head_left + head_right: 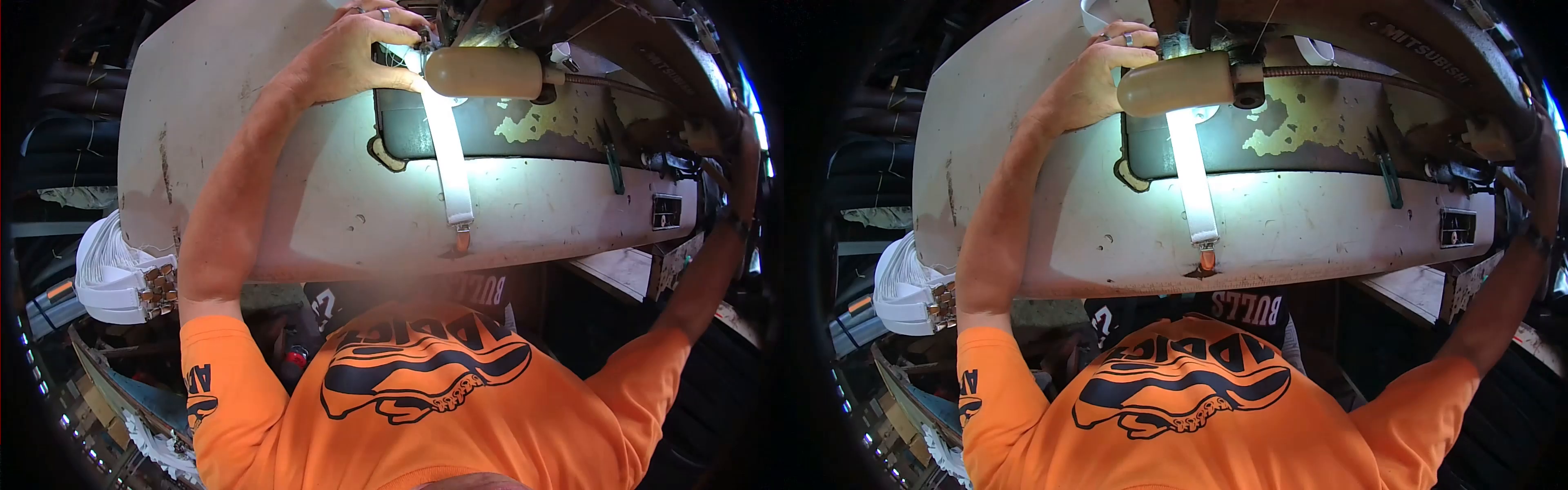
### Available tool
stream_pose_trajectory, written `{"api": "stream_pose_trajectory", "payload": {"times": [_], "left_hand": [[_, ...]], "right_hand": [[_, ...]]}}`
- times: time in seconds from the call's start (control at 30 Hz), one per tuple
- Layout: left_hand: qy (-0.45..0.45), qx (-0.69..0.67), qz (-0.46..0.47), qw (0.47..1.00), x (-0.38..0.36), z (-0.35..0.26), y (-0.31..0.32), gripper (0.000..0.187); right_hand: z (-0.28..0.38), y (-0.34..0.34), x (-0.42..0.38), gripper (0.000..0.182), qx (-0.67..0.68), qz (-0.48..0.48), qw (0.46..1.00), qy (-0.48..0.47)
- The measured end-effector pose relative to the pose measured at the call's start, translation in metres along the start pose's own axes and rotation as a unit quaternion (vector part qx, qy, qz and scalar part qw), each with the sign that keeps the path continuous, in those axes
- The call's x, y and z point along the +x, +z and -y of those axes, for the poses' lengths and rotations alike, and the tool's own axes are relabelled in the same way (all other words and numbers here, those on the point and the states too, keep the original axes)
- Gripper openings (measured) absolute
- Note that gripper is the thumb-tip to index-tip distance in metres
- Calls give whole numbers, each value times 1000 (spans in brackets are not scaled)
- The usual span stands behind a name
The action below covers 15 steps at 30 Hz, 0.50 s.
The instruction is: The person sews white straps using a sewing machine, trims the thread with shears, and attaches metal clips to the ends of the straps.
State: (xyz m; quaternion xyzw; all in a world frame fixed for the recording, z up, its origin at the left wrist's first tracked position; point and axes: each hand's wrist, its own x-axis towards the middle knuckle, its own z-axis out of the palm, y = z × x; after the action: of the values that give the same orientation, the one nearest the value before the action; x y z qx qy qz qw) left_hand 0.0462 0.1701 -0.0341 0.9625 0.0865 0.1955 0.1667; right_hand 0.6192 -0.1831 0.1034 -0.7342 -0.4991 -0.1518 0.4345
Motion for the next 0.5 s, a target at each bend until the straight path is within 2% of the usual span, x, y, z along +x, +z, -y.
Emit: {"api": "stream_pose_trajectory", "payload": {"times": [0.17, 0.27, 0.5], "left_hand": [[1, 1, -20, 1000, -4, -1, 0, 39], [24, 1, 10, 1000, -4, 9, 0, 40], [-5, -1, -3, 1000, -5, 6, 0, 40]], "right_hand": [[-16, -13, 1, 44, 24, -9, 1000, -15], [-23, -17, 1, 45, 33, -12, 999, -17], [-29, -14, -2, 48, 46, -20, 999, -18]]}}
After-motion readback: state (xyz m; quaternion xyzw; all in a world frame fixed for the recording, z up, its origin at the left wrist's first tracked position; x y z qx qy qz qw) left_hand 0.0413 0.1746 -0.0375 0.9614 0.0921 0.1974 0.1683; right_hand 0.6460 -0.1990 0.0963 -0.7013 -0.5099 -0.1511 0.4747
